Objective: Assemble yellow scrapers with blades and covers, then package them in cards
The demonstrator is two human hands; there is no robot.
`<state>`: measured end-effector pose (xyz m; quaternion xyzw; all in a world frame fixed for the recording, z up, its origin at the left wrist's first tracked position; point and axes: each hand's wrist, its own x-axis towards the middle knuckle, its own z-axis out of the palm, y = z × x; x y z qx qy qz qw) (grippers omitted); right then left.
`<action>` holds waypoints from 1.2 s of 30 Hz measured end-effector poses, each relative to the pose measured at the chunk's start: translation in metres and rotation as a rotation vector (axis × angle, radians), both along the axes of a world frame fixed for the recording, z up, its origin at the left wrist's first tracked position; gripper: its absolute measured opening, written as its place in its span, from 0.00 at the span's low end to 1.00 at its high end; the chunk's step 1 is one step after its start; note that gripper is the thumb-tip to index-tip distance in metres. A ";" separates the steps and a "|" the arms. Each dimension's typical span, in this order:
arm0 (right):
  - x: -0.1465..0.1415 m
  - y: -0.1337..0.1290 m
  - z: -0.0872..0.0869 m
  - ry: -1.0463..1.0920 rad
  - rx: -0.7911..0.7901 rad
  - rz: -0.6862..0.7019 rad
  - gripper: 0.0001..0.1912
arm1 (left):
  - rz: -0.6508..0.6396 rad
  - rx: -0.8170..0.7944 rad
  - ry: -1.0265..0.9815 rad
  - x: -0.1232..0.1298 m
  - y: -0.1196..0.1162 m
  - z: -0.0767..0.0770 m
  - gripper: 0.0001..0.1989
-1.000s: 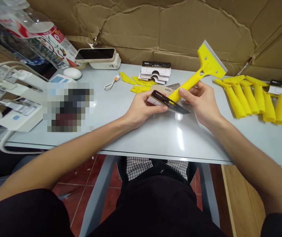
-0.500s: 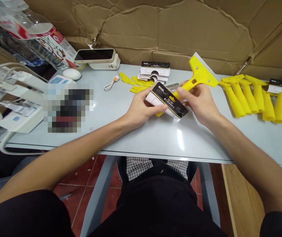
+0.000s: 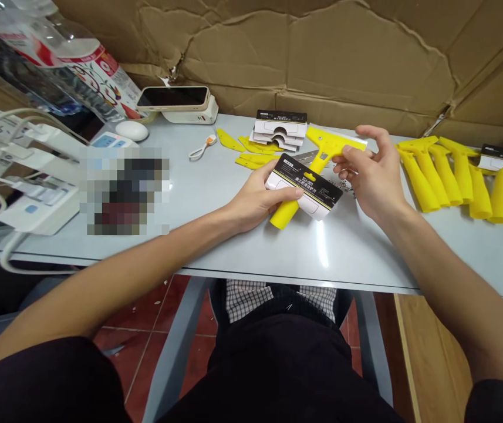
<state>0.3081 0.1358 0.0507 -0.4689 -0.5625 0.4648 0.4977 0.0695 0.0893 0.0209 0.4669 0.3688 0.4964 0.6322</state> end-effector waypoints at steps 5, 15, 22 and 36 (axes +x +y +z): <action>-0.011 -0.015 0.001 -0.006 0.014 0.084 0.28 | 0.032 0.001 0.005 0.000 0.001 0.003 0.33; -0.011 -0.016 -0.004 -0.075 0.075 0.164 0.17 | 0.125 0.057 0.020 -0.005 0.004 0.006 0.32; -0.022 -0.025 -0.002 0.049 -0.058 0.248 0.21 | 0.195 0.108 0.056 -0.006 0.010 -0.002 0.30; -0.042 -0.061 -0.007 0.121 -0.368 0.425 0.57 | 0.340 0.178 0.125 -0.021 0.029 -0.003 0.33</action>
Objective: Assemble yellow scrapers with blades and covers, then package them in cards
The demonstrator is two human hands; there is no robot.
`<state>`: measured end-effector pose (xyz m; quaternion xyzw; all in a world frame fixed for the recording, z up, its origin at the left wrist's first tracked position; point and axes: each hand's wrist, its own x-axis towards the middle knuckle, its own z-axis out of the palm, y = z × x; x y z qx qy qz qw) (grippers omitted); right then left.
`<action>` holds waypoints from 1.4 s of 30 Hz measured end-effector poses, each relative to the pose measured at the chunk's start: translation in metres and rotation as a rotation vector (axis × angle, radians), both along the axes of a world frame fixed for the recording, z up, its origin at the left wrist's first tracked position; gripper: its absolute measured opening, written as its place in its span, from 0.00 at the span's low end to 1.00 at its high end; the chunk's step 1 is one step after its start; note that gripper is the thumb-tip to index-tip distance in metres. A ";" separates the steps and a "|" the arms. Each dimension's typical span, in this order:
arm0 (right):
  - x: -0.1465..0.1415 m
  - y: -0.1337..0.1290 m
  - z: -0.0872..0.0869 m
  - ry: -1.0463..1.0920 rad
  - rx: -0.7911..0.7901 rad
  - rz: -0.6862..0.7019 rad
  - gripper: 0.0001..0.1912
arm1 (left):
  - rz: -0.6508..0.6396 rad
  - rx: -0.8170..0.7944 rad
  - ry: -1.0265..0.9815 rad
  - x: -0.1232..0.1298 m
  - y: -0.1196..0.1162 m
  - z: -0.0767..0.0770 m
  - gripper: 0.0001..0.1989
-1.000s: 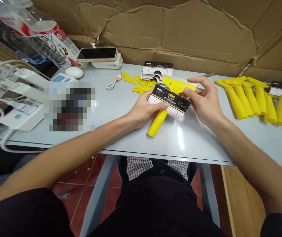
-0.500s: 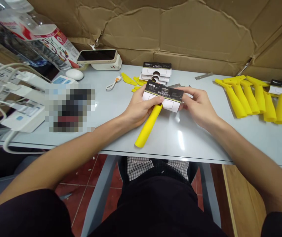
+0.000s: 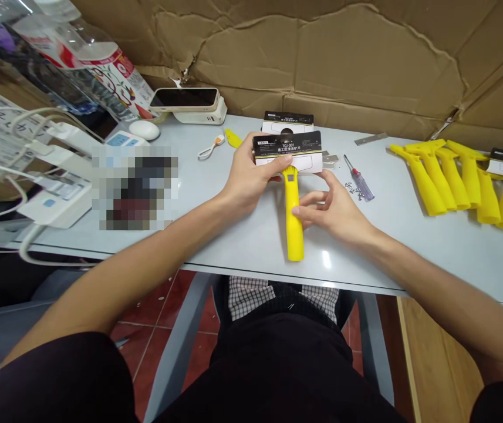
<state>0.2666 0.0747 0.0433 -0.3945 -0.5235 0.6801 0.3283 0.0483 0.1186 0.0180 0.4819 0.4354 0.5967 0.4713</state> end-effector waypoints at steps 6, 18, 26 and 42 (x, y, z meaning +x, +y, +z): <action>0.008 0.003 0.002 -0.069 0.073 -0.003 0.75 | -0.018 0.176 0.382 -0.031 0.021 0.005 0.32; 0.024 -0.011 0.008 -0.280 0.013 0.123 0.48 | -0.246 0.290 1.040 -0.015 -0.008 0.011 0.19; 0.052 -0.015 0.003 0.069 -0.155 -0.031 0.28 | -0.153 0.405 1.071 -0.008 0.001 -0.001 0.12; 0.064 -0.019 -0.042 -0.766 1.144 -0.185 0.22 | -0.230 0.405 1.226 -0.008 -0.016 0.004 0.27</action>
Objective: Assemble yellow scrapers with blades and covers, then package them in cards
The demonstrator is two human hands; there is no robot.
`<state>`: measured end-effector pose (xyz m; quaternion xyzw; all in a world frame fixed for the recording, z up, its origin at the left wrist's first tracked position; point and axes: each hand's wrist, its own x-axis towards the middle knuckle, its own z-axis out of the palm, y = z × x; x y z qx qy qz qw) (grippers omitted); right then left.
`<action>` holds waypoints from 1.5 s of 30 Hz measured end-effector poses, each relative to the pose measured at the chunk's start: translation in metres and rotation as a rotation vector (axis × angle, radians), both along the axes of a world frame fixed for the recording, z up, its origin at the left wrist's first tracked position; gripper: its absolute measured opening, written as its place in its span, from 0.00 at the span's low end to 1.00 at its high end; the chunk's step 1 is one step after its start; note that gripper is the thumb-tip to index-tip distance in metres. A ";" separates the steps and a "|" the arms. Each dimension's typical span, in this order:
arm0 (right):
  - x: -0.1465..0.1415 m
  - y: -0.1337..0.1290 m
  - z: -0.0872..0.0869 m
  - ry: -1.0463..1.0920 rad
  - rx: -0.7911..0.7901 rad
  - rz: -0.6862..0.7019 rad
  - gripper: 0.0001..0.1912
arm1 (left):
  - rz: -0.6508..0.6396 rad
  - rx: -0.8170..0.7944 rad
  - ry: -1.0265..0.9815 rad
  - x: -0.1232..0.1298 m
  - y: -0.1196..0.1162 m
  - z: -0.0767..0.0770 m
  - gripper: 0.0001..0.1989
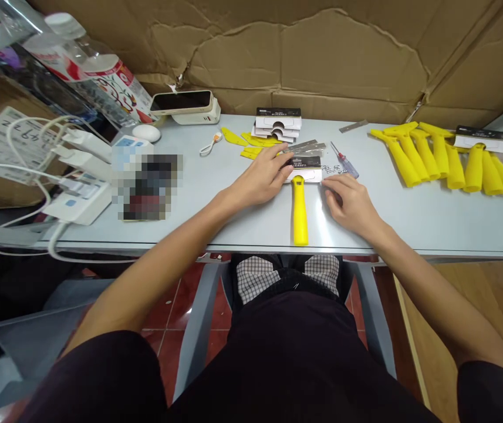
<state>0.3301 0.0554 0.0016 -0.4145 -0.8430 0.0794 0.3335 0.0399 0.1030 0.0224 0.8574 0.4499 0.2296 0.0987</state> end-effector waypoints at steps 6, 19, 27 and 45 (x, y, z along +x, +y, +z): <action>0.001 0.001 -0.003 -0.126 -0.046 -0.005 0.29 | 0.149 -0.037 0.071 -0.017 -0.062 -0.001 0.33; 0.002 -0.033 0.013 -0.567 -0.247 -0.037 0.42 | 0.223 -0.105 0.200 -0.016 -0.096 -0.031 0.36; -0.001 -0.032 0.012 -0.568 -0.264 -0.060 0.43 | 0.211 -0.108 0.183 -0.020 -0.093 -0.038 0.37; -0.028 -0.031 0.049 -0.436 -0.358 -0.202 0.37 | 0.220 -0.126 0.222 -0.016 -0.094 -0.031 0.38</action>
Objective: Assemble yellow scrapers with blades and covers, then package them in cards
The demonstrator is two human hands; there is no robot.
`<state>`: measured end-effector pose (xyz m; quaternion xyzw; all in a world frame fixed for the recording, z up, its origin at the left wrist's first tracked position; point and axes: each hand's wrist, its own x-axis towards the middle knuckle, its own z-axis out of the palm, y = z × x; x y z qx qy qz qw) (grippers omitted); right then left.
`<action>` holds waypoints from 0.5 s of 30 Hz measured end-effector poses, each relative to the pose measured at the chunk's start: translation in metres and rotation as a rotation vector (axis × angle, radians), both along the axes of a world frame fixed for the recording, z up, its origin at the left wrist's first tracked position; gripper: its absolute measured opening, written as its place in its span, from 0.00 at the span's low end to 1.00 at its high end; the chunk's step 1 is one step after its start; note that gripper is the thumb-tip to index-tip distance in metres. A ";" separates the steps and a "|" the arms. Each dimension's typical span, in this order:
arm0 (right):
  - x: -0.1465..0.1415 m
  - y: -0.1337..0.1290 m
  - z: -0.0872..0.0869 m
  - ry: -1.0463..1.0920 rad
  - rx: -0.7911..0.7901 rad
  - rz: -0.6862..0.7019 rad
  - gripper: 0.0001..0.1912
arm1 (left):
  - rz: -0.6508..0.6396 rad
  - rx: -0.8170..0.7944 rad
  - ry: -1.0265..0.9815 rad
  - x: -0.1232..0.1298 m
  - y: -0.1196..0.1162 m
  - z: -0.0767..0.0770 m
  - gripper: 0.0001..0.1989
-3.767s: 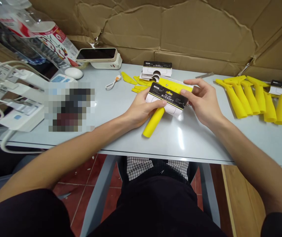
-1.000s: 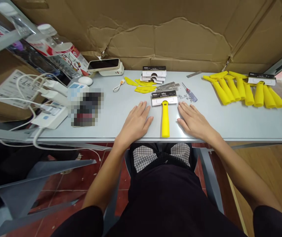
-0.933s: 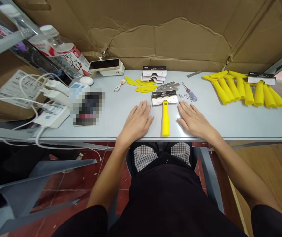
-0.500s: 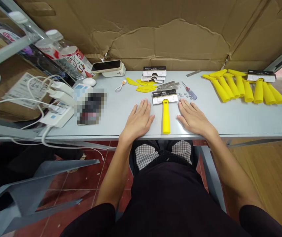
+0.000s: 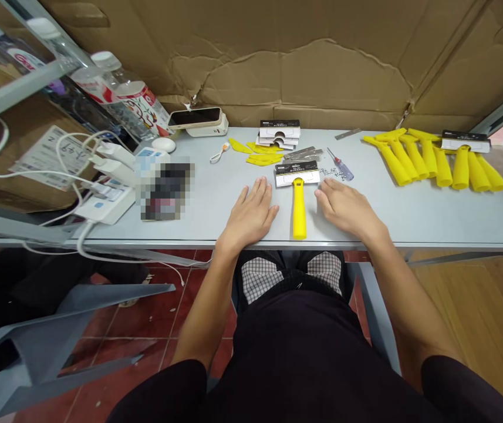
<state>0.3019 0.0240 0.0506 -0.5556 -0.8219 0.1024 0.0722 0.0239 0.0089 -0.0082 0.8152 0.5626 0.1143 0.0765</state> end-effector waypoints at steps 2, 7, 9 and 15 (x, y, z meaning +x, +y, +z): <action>-0.016 -0.003 0.014 0.006 0.061 -0.121 0.35 | -0.003 0.002 -0.001 0.000 0.000 0.000 0.38; -0.057 -0.006 0.025 -0.021 0.248 -0.130 0.25 | -0.007 0.013 -0.007 0.001 0.000 0.000 0.39; -0.068 -0.004 0.023 -0.043 0.243 -0.092 0.22 | -0.001 0.014 -0.001 0.002 -0.001 0.001 0.40; -0.081 0.002 0.024 -0.090 0.154 -0.096 0.23 | 0.001 0.009 0.000 0.002 -0.001 0.002 0.39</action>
